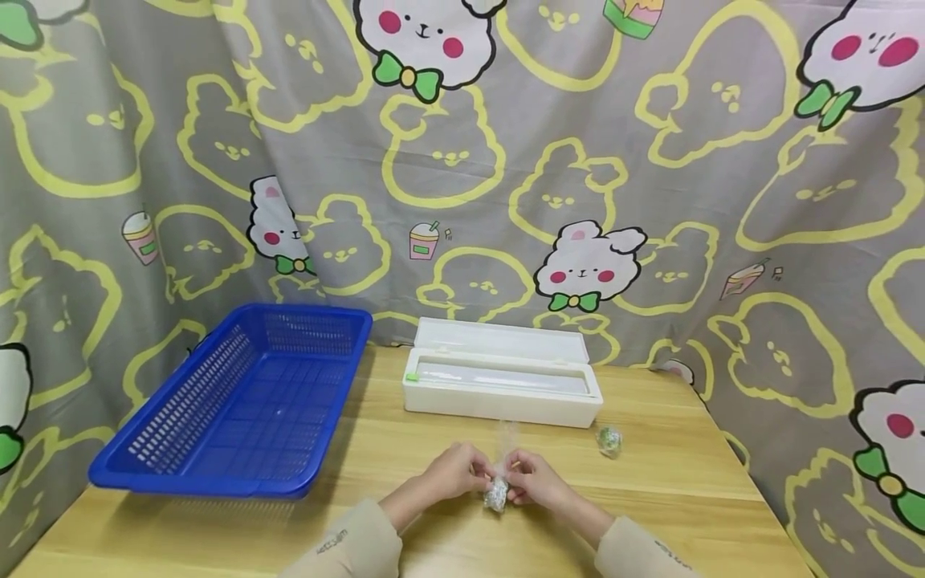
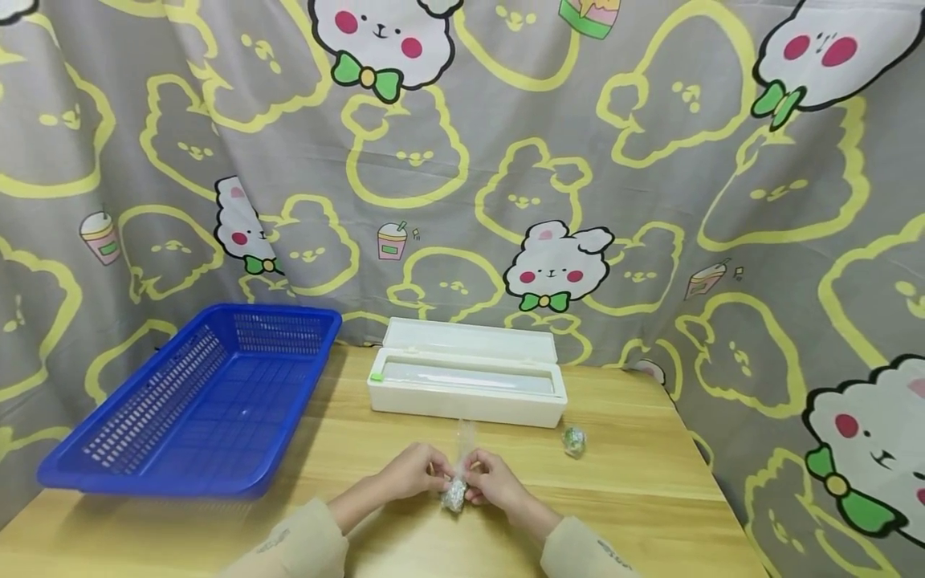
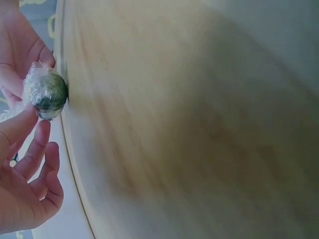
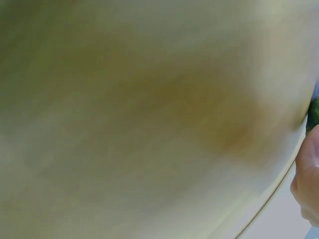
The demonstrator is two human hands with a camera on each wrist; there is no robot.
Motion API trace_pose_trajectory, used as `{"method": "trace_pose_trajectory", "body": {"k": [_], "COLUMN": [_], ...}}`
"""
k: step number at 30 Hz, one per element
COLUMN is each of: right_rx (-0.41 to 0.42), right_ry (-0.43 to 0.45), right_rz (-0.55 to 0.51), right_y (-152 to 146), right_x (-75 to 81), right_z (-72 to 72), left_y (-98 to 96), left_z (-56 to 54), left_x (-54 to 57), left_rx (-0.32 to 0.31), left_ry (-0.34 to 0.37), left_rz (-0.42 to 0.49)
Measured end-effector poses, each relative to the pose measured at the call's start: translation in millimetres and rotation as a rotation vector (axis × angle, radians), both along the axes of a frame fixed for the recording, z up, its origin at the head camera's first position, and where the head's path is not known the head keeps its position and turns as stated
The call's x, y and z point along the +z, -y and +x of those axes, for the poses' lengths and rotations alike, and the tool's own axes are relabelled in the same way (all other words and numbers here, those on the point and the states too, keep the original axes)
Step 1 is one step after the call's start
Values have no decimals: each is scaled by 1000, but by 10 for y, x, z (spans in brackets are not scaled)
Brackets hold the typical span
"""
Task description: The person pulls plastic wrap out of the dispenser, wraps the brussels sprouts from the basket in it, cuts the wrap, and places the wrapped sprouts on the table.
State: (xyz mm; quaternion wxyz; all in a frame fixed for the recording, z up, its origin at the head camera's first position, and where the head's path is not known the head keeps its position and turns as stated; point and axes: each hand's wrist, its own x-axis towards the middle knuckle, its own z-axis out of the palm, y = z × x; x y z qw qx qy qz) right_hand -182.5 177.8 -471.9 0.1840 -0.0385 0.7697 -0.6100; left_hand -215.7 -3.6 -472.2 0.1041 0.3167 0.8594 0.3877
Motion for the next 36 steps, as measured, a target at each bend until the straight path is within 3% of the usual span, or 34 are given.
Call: {"method": "trace_pose_trajectory", "body": {"k": [9, 17, 25, 30, 36], "right_rx": [62, 75, 69, 65, 55], "right_ry": [-82, -96, -104, -94, -41], "right_rz": [32, 47, 65, 49, 44], "right_y": [-4, -5, -28, -50, -70], "right_x": [-27, -3, -14, 26, 44], "right_z": [45, 96, 76, 30, 31], "left_y": [-37, -41, -70, -86, -87], "left_z": [47, 89, 38, -31, -25], "left_x": [-22, -3, -14, 11, 19], "left_rx": [20, 58, 4, 4, 12], "left_ry": [-35, -39, 8, -65, -118], "left_rz": [1, 18, 27, 13, -16]}}
